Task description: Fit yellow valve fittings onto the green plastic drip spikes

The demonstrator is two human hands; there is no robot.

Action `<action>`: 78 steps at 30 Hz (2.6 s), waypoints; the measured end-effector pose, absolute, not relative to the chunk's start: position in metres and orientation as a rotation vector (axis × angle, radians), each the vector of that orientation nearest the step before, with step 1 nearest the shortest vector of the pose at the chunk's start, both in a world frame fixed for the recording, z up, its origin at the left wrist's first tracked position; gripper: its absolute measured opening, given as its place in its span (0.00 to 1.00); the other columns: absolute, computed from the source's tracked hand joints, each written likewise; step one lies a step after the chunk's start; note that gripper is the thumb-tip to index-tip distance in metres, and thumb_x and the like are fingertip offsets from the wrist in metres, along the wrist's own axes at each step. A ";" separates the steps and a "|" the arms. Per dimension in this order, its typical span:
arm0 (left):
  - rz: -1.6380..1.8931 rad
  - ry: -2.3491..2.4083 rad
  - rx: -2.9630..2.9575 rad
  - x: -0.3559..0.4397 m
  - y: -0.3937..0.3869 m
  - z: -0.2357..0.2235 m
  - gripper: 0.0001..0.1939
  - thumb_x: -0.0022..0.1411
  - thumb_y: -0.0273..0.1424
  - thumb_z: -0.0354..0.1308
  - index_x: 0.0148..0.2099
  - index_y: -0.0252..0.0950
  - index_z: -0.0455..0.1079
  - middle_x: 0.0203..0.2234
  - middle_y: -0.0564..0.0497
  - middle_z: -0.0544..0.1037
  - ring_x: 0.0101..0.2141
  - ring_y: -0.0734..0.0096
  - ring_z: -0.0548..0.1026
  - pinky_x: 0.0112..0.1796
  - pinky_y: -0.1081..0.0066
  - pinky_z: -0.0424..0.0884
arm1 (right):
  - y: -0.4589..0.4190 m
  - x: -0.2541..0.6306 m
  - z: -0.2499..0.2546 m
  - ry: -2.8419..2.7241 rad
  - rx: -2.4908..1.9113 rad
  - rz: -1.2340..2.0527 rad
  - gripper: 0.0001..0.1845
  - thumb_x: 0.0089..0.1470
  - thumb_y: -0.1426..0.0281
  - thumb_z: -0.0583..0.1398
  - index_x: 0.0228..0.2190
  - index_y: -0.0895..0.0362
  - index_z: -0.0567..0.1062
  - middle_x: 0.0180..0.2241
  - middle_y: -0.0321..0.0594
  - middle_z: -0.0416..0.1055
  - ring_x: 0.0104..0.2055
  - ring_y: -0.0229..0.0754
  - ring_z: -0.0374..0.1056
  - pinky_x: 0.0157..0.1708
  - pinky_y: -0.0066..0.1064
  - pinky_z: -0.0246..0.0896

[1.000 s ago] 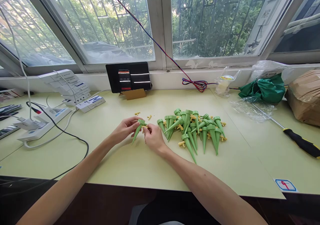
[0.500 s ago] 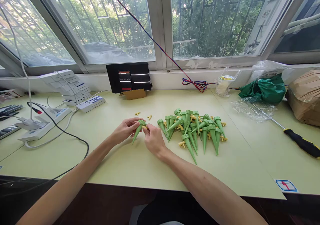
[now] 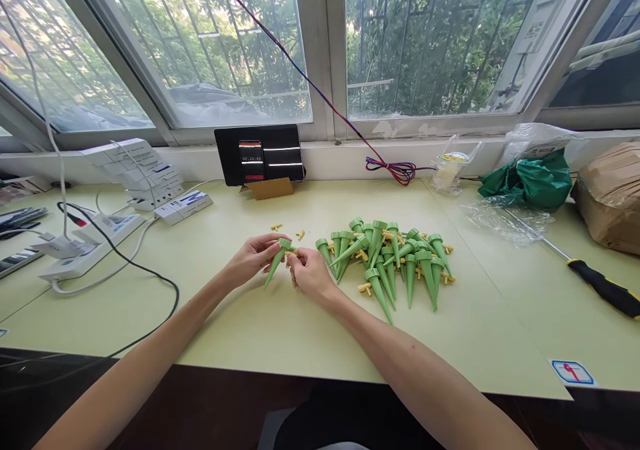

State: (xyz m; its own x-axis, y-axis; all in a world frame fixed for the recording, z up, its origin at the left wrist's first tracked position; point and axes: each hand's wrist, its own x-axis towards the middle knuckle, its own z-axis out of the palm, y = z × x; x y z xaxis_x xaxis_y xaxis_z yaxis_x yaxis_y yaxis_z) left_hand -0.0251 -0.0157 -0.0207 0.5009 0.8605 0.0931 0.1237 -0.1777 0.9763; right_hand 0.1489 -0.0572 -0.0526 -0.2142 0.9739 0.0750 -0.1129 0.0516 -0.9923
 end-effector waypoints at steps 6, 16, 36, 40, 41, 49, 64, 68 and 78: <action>0.783 0.925 1.601 -0.023 -0.018 -0.018 0.22 0.62 0.46 0.62 0.50 0.34 0.73 0.22 0.52 0.74 0.19 0.80 0.62 0.19 0.77 0.60 | -0.066 0.151 -0.047 -1.478 -1.085 1.067 0.14 0.61 0.62 0.53 0.25 0.54 0.66 0.14 0.28 0.60 0.17 0.35 0.59 0.21 0.27 0.55; 0.798 0.911 1.601 -0.022 -0.017 -0.018 0.23 0.62 0.46 0.62 0.51 0.33 0.73 0.22 0.52 0.73 0.19 0.80 0.61 0.19 0.78 0.59 | -0.058 0.150 -0.051 -1.341 -1.000 1.333 0.13 0.57 0.61 0.56 0.25 0.55 0.66 0.14 0.27 0.57 0.13 0.34 0.56 0.14 0.26 0.51; 0.774 0.913 1.552 -0.019 -0.018 -0.017 0.24 0.61 0.47 0.62 0.50 0.33 0.73 0.21 0.53 0.74 0.17 0.81 0.60 0.18 0.78 0.57 | -0.057 0.151 -0.055 -1.351 -0.998 1.270 0.13 0.58 0.61 0.57 0.25 0.55 0.67 0.13 0.28 0.60 0.13 0.34 0.56 0.15 0.26 0.52; 0.817 0.874 1.588 -0.021 -0.018 -0.018 0.22 0.62 0.45 0.63 0.51 0.34 0.73 0.23 0.52 0.74 0.20 0.79 0.63 0.20 0.77 0.61 | -0.056 0.151 -0.053 -1.270 -0.945 1.417 0.13 0.56 0.60 0.58 0.25 0.55 0.67 0.12 0.26 0.57 0.12 0.33 0.53 0.12 0.25 0.49; 0.823 0.863 1.596 -0.021 -0.018 -0.018 0.21 0.62 0.44 0.63 0.51 0.35 0.73 0.24 0.52 0.74 0.21 0.78 0.64 0.21 0.77 0.61 | -0.056 0.152 -0.052 -1.248 -0.930 1.449 0.13 0.56 0.60 0.58 0.25 0.55 0.67 0.12 0.25 0.56 0.12 0.33 0.53 0.12 0.25 0.48; 0.771 0.901 1.584 -0.019 -0.021 -0.015 0.22 0.63 0.45 0.61 0.51 0.34 0.73 0.23 0.51 0.75 0.20 0.78 0.65 0.20 0.77 0.60 | -0.055 0.152 -0.056 -1.307 -0.919 1.381 0.14 0.57 0.60 0.57 0.25 0.55 0.67 0.11 0.26 0.57 0.12 0.32 0.52 0.13 0.25 0.48; 0.790 0.864 1.639 -0.021 -0.020 -0.016 0.23 0.63 0.45 0.61 0.52 0.33 0.73 0.23 0.51 0.75 0.19 0.77 0.66 0.20 0.76 0.61 | -0.055 0.153 -0.049 -1.256 -0.936 1.470 0.16 0.54 0.57 0.60 0.24 0.55 0.67 0.11 0.25 0.55 0.12 0.32 0.52 0.12 0.24 0.46; 0.806 0.861 1.659 -0.020 -0.021 -0.015 0.23 0.64 0.45 0.61 0.52 0.34 0.72 0.23 0.51 0.75 0.20 0.77 0.66 0.21 0.76 0.61 | -0.054 0.154 -0.049 -1.210 -0.914 1.533 0.17 0.52 0.57 0.61 0.23 0.55 0.65 0.11 0.24 0.53 0.12 0.31 0.51 0.12 0.24 0.44; 0.731 0.905 1.487 -0.019 -0.020 -0.017 0.24 0.61 0.46 0.63 0.49 0.32 0.73 0.23 0.51 0.74 0.20 0.76 0.68 0.18 0.77 0.59 | -0.060 0.152 -0.054 -1.441 -1.035 1.193 0.15 0.58 0.60 0.56 0.24 0.55 0.68 0.13 0.28 0.57 0.15 0.33 0.53 0.18 0.27 0.48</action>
State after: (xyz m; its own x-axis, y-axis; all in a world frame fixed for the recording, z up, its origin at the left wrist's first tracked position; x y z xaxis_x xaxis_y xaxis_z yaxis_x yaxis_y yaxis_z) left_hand -0.0188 -0.0199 -0.0174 0.5020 0.8631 -0.0553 0.1270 -0.0103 0.9918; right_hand 0.1519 -0.0601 -0.0540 -0.1765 0.9723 0.1530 0.0311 0.1609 -0.9865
